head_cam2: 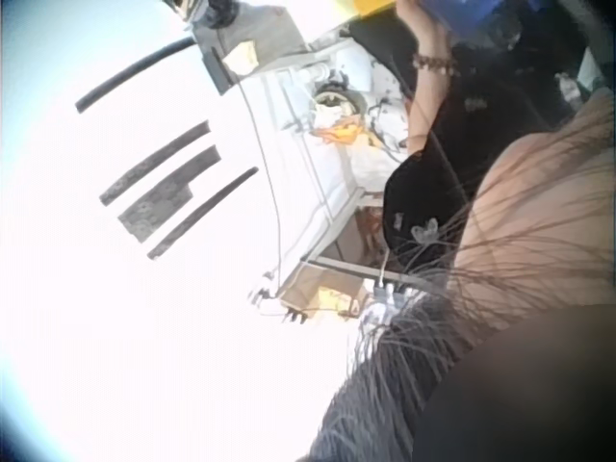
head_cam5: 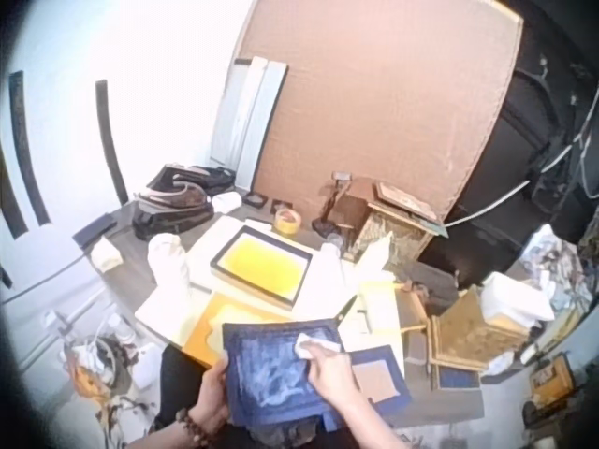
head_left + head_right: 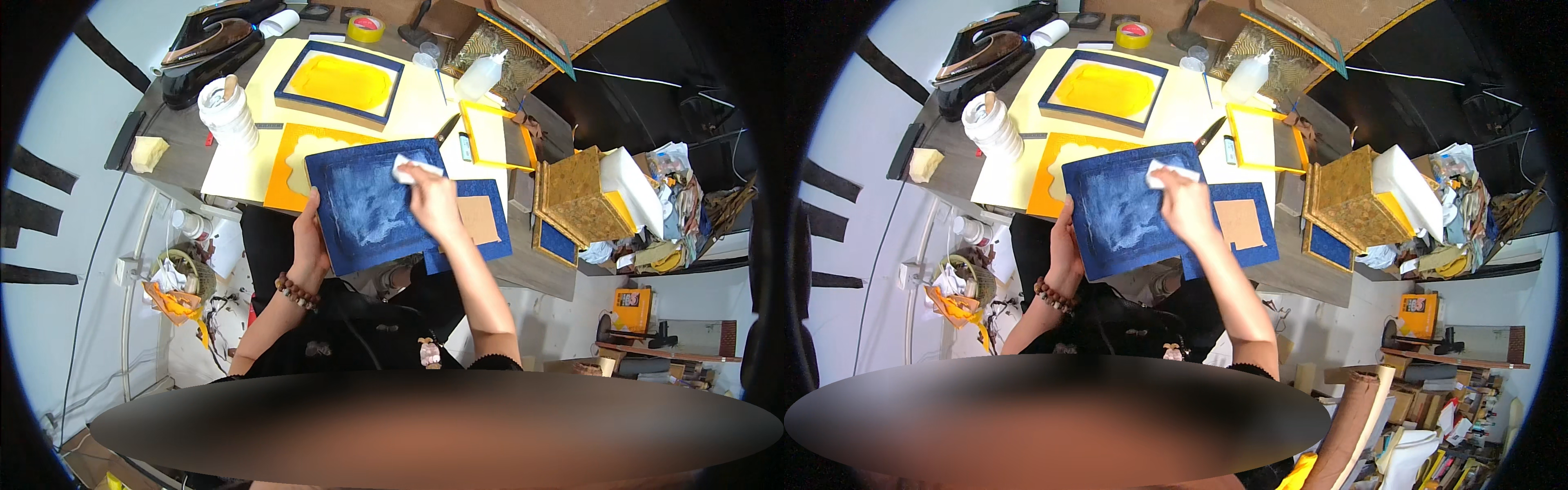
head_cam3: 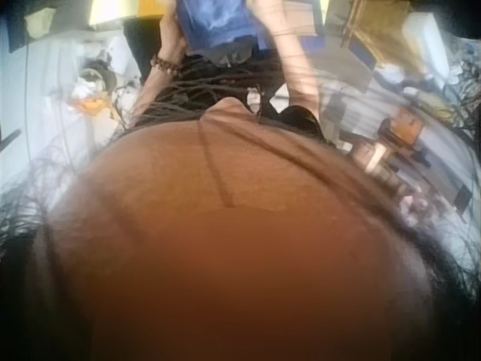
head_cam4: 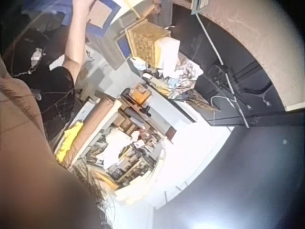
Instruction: The person smooths a patterned fabric on a blue frame, then uses a small iron to press the surface. They handle several blue frames, applying a white substance to one and wiping it with a cloth. The person inspects the treated frame and sets it aside.
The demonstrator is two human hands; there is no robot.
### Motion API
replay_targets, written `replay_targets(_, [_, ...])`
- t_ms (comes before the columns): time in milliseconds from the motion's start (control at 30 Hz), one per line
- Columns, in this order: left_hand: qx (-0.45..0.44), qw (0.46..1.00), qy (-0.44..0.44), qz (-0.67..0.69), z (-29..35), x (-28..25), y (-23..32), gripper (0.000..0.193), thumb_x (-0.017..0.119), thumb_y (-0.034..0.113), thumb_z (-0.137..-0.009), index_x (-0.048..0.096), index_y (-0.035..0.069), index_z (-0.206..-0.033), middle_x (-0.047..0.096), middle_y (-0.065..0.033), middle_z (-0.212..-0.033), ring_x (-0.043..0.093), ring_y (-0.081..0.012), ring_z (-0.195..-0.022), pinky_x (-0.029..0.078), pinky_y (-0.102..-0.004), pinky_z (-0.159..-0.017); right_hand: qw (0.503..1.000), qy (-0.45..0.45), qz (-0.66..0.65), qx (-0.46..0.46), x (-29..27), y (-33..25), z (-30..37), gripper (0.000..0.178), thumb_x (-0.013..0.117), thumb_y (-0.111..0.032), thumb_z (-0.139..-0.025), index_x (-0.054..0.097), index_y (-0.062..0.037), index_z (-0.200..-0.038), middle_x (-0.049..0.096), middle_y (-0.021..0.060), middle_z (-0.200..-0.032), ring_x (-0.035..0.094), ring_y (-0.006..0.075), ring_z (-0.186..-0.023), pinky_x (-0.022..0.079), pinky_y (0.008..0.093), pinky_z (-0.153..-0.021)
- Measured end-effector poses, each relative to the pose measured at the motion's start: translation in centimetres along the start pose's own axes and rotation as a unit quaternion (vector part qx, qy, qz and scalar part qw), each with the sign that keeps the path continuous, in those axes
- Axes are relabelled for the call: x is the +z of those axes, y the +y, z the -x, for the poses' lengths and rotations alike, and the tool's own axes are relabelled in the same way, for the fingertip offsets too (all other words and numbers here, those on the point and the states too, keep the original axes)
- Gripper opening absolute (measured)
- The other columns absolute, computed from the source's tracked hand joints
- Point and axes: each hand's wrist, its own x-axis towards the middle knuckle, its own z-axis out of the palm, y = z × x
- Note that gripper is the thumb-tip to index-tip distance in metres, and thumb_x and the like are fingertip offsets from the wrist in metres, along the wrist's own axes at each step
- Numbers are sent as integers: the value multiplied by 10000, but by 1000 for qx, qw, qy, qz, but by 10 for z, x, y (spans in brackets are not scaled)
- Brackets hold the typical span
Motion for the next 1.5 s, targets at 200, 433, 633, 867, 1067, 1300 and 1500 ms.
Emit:
replay_targets(200, [-2,1000,3,-10,0,1,2,527,484,445,-1080,532,20,-1388,685,-146,-1261,692,-251,-1101,563,-408,-963,989,5,-140,36,-26,-11,0,428,528,137,-868,754,-67,-1168,760,186,-1081,752,273,-1029,599,395,-897])
replay_targets(433, [5,1000,5,-1,-6,-4,0,506,494,426,-1080,541,18,-1376,695,-143,-1237,697,-250,-1089,571,-411,-947,1000,-11,-11,8,-1,-2,-1,343,596,90,-855,743,-46,-1134,726,224,-1115,732,354,-1005,600,418,-898])
replay_targets(633, [-15,1000,-10,0,-3,-4,0,503,481,425,-1085,537,26,-1386,691,-142,-1251,696,-247,-1096,567,-411,-959,991,-78,-99,-44,-9,-46,40,488,520,189,-785,741,-51,-1147,744,187,-1132,721,308,-1098,577,412,-993])
replay_targets(867, [4,1000,-1,-6,1,2,2,498,474,418,-1088,533,27,-1391,690,-140,-1253,691,-243,-1107,569,-404,-952,994,5,64,85,-30,5,2,367,567,108,-861,716,-19,-1172,713,231,-1161,707,351,-1090,575,423,-973])
replay_targets(1067, [0,1000,5,-5,-2,-1,2,491,474,424,-1086,552,30,-1368,701,-138,-1229,704,-244,-1076,581,-395,-935,996,20,-30,80,10,-34,54,340,573,125,-845,720,17,-1132,704,250,-1175,668,336,-1175,550,411,-1033])
replay_targets(1300, [-16,1000,-22,-4,-2,-4,4,498,484,447,-1078,572,35,-1345,712,-152,-1213,713,-248,-1064,585,-399,-931,983,-31,-179,27,-29,-52,51,519,464,181,-793,740,-34,-1177,735,197,-1176,724,322,-1103,559,403,-1026])
replay_targets(1500, [0,1000,-3,-7,-4,0,1,486,483,434,-1081,572,34,-1343,713,-150,-1213,712,-248,-1071,583,-399,-940,999,45,-16,-13,-8,-30,9,390,576,100,-854,719,-46,-1187,715,156,-1237,670,292,-1200,544,426,-1058])
